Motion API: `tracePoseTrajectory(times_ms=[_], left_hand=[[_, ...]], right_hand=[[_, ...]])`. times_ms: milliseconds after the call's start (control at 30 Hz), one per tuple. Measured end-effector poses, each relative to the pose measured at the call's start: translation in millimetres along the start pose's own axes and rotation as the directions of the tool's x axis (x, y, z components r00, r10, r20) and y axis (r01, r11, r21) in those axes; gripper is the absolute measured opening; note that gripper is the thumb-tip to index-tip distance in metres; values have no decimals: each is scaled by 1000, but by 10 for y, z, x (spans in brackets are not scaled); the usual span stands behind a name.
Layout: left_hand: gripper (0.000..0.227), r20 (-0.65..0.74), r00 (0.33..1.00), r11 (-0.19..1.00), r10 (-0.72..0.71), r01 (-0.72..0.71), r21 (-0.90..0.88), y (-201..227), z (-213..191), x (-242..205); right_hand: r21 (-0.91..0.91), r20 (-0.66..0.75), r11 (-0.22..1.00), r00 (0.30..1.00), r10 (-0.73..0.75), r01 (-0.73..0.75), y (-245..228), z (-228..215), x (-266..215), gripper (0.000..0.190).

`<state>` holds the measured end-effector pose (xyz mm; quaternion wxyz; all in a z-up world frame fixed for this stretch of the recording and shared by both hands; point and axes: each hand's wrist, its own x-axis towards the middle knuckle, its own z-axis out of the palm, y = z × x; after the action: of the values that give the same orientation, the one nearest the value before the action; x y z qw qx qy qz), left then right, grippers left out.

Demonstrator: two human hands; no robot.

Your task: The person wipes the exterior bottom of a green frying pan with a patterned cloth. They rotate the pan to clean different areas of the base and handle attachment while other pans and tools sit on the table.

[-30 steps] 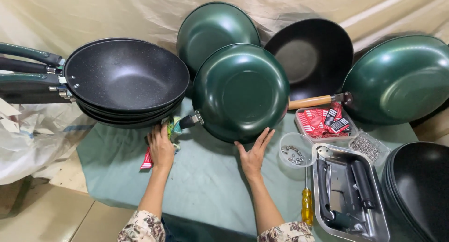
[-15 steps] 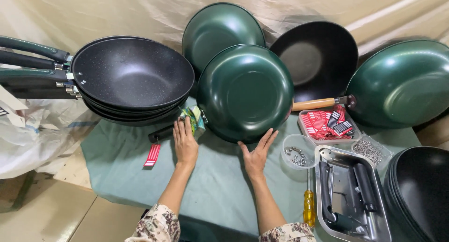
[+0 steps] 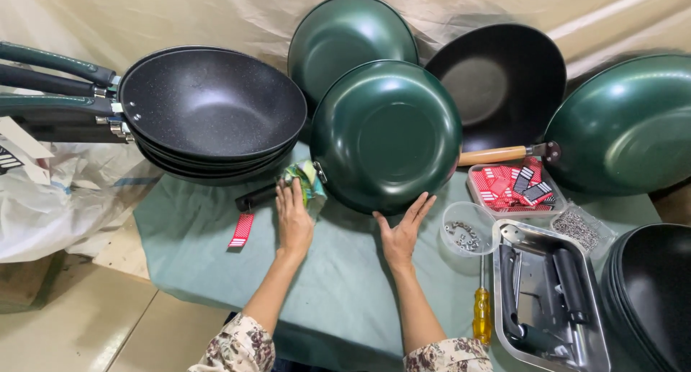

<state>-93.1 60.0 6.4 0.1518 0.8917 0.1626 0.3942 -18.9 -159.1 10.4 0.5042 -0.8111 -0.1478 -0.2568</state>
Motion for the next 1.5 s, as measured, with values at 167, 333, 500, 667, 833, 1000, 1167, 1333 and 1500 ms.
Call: tracePoseTrajectory(times_ms=[167, 333, 500, 667, 833, 1000, 1167, 1333, 1500], left_hand=[[75, 2, 999, 992, 33, -33, 122, -104, 90, -38], [76, 42, 999, 985, 23, -30, 171, -481, 109, -85], [73, 13, 1000, 990, -12, 11, 140, -297, 60, -24], [74, 33, 998, 996, 59, -61, 67, -111, 199, -37], [73, 15, 995, 974, 101, -102, 204, -285, 111, -70], [80, 91, 995, 962, 38, -61, 267, -533, 33, -129], [77, 79, 996, 994, 47, -54, 97, -297, 229, -56], [80, 87, 993, 995, 82, -86, 48, -201, 197, -89], [83, 175, 983, 996, -51, 38, 75, -568, 75, -147]], right_hand=[[-7, 5, 1000, 1000, -4, 4, -18, -7, 6, 125], [-7, 8, 1000, 1000, -4, 4, -12, -13, 0, 125], [-15, 11, 1000, 1000, 22, -21, -32, -6, -6, 125], [-16, 7, 1000, 1000, 8, -8, -21, -12, -3, 125], [-24, 7, 1000, 1000, 11, -10, -8, -2, -1, 125], [-23, 13, 1000, 1000, 19, -19, -12, 5, -16, 126], [-15, 10, 1000, 1000, 23, -22, -58, -17, 8, 125], [-19, 14, 999, 999, 30, -30, -49, -14, 3, 125], [-15, 25, 1000, 999, 24, -24, -55, -28, 1, 125]])
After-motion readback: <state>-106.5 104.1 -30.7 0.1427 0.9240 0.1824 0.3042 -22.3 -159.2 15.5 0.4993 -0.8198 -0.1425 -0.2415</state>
